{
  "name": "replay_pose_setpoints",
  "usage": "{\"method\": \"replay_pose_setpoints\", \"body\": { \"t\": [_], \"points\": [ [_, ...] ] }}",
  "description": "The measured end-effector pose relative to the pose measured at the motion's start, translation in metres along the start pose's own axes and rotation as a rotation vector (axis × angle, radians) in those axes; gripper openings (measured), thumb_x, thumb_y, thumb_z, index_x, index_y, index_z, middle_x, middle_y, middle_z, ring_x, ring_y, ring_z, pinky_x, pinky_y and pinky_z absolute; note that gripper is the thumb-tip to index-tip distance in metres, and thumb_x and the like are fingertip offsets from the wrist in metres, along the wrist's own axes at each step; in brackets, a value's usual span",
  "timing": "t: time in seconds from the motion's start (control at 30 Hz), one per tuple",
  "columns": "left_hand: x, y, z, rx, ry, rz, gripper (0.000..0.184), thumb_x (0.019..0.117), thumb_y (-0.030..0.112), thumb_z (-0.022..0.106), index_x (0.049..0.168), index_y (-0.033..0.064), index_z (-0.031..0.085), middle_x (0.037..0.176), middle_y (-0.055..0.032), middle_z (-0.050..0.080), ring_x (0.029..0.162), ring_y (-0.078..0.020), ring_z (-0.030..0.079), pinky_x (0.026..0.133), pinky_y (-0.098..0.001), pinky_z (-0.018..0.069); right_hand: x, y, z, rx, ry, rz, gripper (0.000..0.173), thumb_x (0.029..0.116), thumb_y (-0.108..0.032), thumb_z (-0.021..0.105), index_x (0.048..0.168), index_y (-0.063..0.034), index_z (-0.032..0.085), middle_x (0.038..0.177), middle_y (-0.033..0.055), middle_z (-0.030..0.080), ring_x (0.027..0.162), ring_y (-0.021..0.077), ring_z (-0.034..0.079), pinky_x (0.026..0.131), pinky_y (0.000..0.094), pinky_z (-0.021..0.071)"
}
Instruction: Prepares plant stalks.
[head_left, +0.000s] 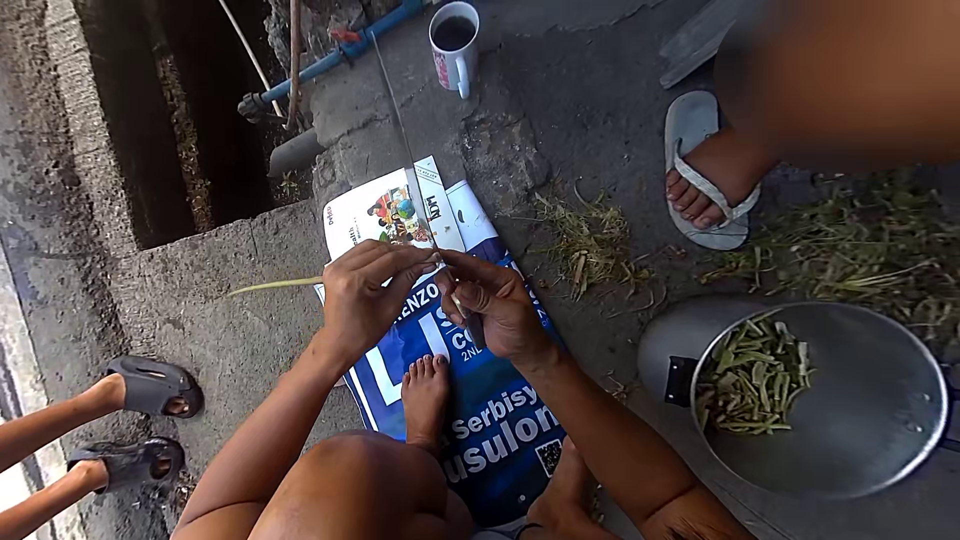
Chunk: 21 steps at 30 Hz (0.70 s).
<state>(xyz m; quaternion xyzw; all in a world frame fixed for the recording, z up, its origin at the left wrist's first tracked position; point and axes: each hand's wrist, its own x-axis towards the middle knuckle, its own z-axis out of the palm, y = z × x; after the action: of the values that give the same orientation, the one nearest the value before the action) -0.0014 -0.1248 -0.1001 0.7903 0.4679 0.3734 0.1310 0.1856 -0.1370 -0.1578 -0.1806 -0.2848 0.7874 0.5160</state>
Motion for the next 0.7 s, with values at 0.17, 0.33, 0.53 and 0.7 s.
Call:
{"method": "replay_pose_setpoints", "body": {
  "t": [0.17,0.33,0.53,0.7],
  "points": [
    [0.001,0.002,0.000,-0.006,-0.045,-0.110,0.011,0.0923,0.011,0.073,0.098,0.0041,0.080,0.092,-0.0047,0.077,0.087,-0.0054,0.070,0.082,-0.0183,0.0552,0.000,-0.003,-0.007,0.060,-0.093,0.059,0.037,0.0986,-0.020,0.067,0.133,-0.0079,0.066,0.093,0.0035,0.070,0.067,0.0040,0.060,0.062,0.0187,0.0516],
    [0.003,0.006,-0.002,-0.112,-0.095,-0.272,0.011,0.0918,0.010,0.075,0.100,0.0052,0.079,0.087,0.0008,0.074,0.074,0.0036,0.065,0.070,-0.0121,0.0542,0.004,-0.005,-0.012,0.012,-0.091,0.053,0.038,0.0979,-0.016,0.067,0.134,-0.0070,0.067,0.096,0.0047,0.070,0.067,0.0042,0.059,0.062,0.0190,0.0510],
    [0.008,0.010,-0.004,-0.141,-0.133,-0.356,0.009,0.0907,0.011,0.077,0.099,0.0067,0.077,0.082,0.0056,0.074,0.066,0.0074,0.062,0.063,-0.0108,0.0525,0.006,-0.004,-0.015,-0.011,-0.094,0.066,0.041,0.0972,-0.013,0.067,0.138,-0.0064,0.064,0.096,0.0051,0.070,0.066,0.0041,0.059,0.061,0.0183,0.0507],
    [0.010,0.009,-0.004,-0.152,-0.148,-0.360,0.007,0.0912,0.011,0.076,0.097,0.0068,0.076,0.078,0.0066,0.072,0.064,0.0073,0.061,0.061,-0.0109,0.0514,0.006,-0.004,-0.016,-0.038,-0.092,0.047,0.039,0.0975,-0.010,0.065,0.136,-0.0044,0.065,0.095,0.0046,0.071,0.066,0.0029,0.059,0.061,0.0177,0.0502]
  ]
}}
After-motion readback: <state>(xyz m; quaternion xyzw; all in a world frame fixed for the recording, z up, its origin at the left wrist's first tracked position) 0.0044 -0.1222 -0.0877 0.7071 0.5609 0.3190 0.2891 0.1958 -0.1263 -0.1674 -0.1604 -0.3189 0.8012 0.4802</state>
